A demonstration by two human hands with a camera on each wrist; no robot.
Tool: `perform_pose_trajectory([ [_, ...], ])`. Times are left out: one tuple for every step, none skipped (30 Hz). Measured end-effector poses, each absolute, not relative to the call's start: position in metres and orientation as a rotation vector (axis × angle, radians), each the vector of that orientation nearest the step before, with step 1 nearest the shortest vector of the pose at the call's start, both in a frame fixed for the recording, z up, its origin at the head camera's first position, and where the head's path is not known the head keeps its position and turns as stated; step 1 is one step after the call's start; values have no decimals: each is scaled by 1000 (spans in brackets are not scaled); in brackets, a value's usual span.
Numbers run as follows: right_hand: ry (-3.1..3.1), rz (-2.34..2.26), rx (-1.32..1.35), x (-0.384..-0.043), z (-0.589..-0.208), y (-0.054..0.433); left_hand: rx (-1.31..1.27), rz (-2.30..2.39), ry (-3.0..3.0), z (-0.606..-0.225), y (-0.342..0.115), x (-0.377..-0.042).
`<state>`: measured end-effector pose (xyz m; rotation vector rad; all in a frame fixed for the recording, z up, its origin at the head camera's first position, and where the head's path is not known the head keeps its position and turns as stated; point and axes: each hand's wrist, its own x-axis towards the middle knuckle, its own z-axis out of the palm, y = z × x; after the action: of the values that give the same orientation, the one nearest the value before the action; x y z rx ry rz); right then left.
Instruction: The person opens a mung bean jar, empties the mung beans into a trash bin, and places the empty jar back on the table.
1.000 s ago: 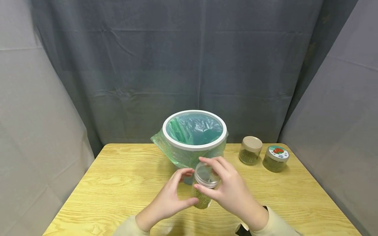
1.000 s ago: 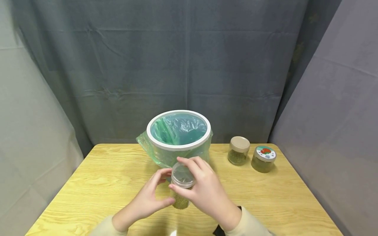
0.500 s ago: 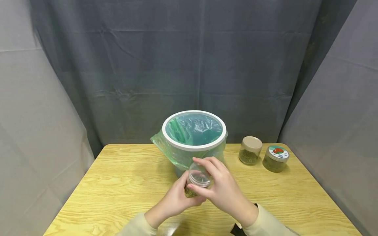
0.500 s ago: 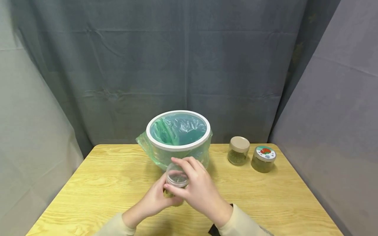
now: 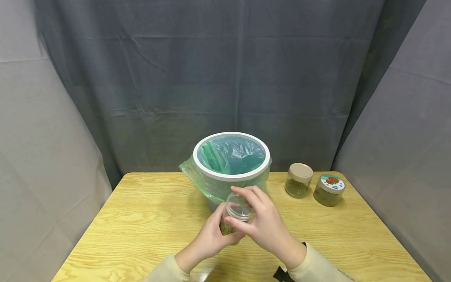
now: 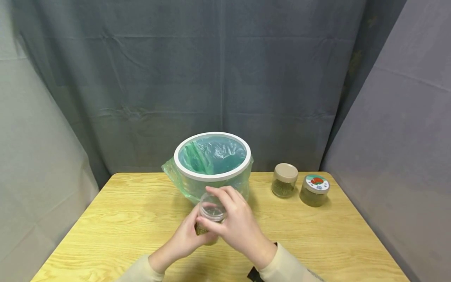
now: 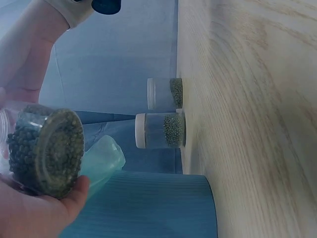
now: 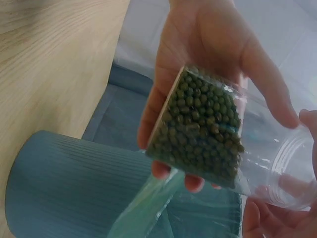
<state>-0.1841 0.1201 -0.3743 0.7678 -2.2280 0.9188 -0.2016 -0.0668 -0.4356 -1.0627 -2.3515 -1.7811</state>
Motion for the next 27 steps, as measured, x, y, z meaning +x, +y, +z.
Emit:
perform_pose_trajectory([
  [-2227,930,766,-184,-374,121,-1053,-1786,-2346,-436,-67,-202],
  [-2228,946,763,-185,-373,122,-1043,-1797,-2343,-436,-67,-202],
  [-2231,961,755,-185,-373,123,-1033,-1815,-2338,-436,-67,-202],
  [-2237,977,743,-186,-372,125,-1028,-1837,-2334,-436,-67,-202],
  [-2245,992,728,-186,-371,126,-1020,-1855,-2332,-436,-67,-202],
  [-2252,1001,714,-186,-371,128,-1012,-1873,-2330,-435,-68,-202],
  [-2261,1010,702,-186,-370,129,-1007,-1888,-2328,-435,-68,-202],
  [-2268,1016,692,-186,-369,130,-1006,-1894,-2324,-435,-69,-203],
  [-2276,1016,685,-186,-369,131,-1007,-1896,-2318,-435,-70,-203],
  [-2281,1016,680,-186,-369,132,-1007,-1892,-2313,-435,-70,-203],
  [-2285,1015,677,-186,-369,132,-1000,-1881,-2309,-434,-71,-203],
  [-2288,1014,674,-186,-369,133,-996,-1871,-2304,-434,-71,-204],
  [-2293,1011,667,-186,-369,133,-991,-1863,-2301,-433,-72,-204],
  [-2296,1007,659,-186,-369,134,-985,-1853,-2300,-433,-72,-204],
  [-2300,1006,651,-185,-369,135,-976,-1851,-2302,-432,-73,-204],
  [-2304,1007,641,-185,-369,135,-960,-1849,-2307,-431,-73,-205],
  [-2308,1009,631,-185,-369,136,-943,-1846,-2314,-430,-73,-205],
  [-2313,1012,621,-184,-369,137,-929,-1848,-2321,-429,-74,-205],
  [-2319,1013,613,-184,-369,137,-914,-1852,-2328,-429,-74,-205],
  [-2322,1018,608,-184,-369,138,-905,-1854,-2332,-428,-74,-205],
  [-2327,1024,603,-184,-370,138,-895,-1856,-2336,-428,-75,-205],
  [-2331,1026,599,-184,-370,139,-888,-1857,-2337,-428,-75,-205],
  [-2336,1026,595,-184,-370,139,-885,-1854,-2339,-427,-75,-205],
  [-2341,1026,591,-184,-370,139,-881,-1851,-2339,-427,-76,-205],
  [-2344,1025,588,-183,-371,139,-879,-1848,-2338,-427,-76,-205],
  [-2348,1025,585,-183,-371,140,-875,-1845,-2337,-427,-76,-205],
  [-2353,1023,581,-183,-371,140,-867,-1843,-2336,-427,-76,-204],
])
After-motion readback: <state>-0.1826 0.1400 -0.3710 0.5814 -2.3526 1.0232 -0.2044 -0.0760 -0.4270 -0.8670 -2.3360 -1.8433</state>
